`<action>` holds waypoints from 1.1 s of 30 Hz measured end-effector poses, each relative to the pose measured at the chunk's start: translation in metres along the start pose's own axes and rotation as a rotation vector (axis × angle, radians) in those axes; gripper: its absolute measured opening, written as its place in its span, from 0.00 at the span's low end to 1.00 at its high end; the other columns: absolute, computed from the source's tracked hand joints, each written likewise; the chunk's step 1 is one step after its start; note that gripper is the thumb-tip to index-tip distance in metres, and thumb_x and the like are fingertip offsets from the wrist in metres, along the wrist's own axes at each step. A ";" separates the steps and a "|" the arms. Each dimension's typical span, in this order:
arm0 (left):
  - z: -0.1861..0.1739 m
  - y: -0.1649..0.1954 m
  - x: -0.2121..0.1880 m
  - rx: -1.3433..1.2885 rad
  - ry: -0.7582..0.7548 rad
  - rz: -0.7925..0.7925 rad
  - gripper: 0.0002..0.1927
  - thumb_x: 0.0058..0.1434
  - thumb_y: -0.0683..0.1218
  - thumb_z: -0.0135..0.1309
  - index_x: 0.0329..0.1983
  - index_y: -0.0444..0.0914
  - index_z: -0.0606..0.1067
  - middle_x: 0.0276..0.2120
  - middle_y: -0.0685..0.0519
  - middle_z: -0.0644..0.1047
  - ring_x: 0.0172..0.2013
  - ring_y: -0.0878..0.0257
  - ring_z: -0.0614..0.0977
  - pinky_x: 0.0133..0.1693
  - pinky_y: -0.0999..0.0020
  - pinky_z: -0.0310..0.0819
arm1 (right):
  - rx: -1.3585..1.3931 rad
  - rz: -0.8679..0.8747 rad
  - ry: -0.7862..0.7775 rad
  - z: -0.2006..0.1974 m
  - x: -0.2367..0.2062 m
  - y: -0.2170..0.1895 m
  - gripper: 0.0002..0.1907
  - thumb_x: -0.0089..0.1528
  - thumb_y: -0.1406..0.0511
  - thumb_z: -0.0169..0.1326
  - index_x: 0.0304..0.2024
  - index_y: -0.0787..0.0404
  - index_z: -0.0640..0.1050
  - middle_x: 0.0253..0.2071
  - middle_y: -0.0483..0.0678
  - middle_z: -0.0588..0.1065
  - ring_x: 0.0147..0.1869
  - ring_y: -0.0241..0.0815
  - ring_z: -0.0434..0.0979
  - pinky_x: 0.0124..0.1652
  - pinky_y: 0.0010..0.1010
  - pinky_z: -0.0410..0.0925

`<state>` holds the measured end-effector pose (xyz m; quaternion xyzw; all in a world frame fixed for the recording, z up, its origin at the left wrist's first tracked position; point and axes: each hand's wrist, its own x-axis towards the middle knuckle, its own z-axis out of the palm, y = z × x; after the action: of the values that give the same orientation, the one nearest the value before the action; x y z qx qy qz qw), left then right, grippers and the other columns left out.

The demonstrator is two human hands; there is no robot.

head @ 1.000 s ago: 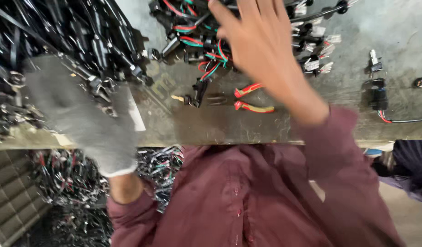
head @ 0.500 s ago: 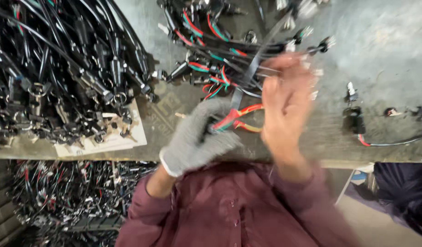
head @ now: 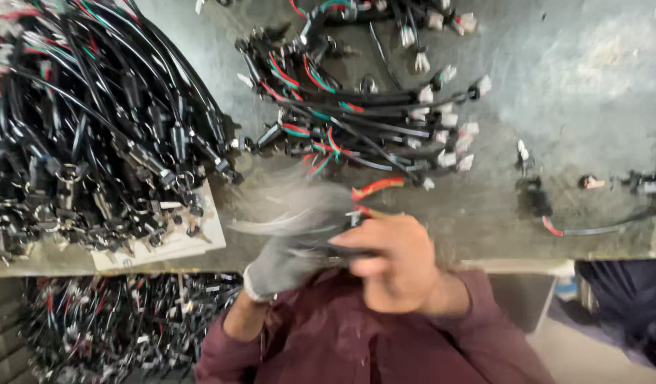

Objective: The person sits at a workbench and uses red-handled pliers to strip insulation from the ends of black wire harnesses, working on one cable at a time and setting finished harnesses onto a growing pile on the table.

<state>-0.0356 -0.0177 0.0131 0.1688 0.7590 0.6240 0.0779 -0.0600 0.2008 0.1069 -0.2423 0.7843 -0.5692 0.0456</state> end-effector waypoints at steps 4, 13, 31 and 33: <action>0.006 -0.021 -0.034 -0.795 0.592 -0.053 0.13 0.72 0.49 0.50 0.54 0.37 0.72 0.40 0.51 0.75 0.39 0.53 0.77 0.48 0.59 0.73 | -0.456 -0.127 -0.132 0.016 0.011 0.010 0.10 0.67 0.63 0.58 0.40 0.63 0.74 0.27 0.49 0.74 0.29 0.50 0.77 0.29 0.40 0.67; 0.011 -0.003 -0.008 -1.640 0.717 -0.471 0.24 0.60 0.56 0.51 0.53 0.37 0.73 0.47 0.47 0.80 0.48 0.54 0.82 0.52 0.58 0.76 | -0.072 -0.117 -0.034 0.020 -0.009 0.047 0.13 0.63 0.76 0.52 0.51 0.73 0.72 0.28 0.50 0.76 0.25 0.49 0.76 0.27 0.36 0.67; 0.058 0.084 0.039 -0.218 -0.069 0.086 0.17 0.71 0.44 0.48 0.61 0.35 0.70 0.40 0.43 0.80 0.39 0.46 0.83 0.43 0.56 0.75 | 0.770 0.064 -0.104 -0.063 0.053 -0.032 0.19 0.71 0.53 0.41 0.31 0.55 0.71 0.25 0.47 0.72 0.30 0.49 0.74 0.40 0.41 0.63; 0.062 0.089 0.036 -0.331 -0.200 -0.054 0.21 0.67 0.46 0.53 0.62 0.36 0.72 0.35 0.48 0.83 0.35 0.52 0.85 0.39 0.61 0.76 | 1.014 0.108 -0.036 -0.074 0.045 -0.033 0.23 0.73 0.50 0.37 0.29 0.53 0.70 0.23 0.45 0.72 0.29 0.47 0.74 0.42 0.41 0.62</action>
<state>-0.0346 0.0673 0.0905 0.1944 0.6387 0.7181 0.1964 -0.1147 0.2378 0.1719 -0.1586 0.4198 -0.8709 0.2005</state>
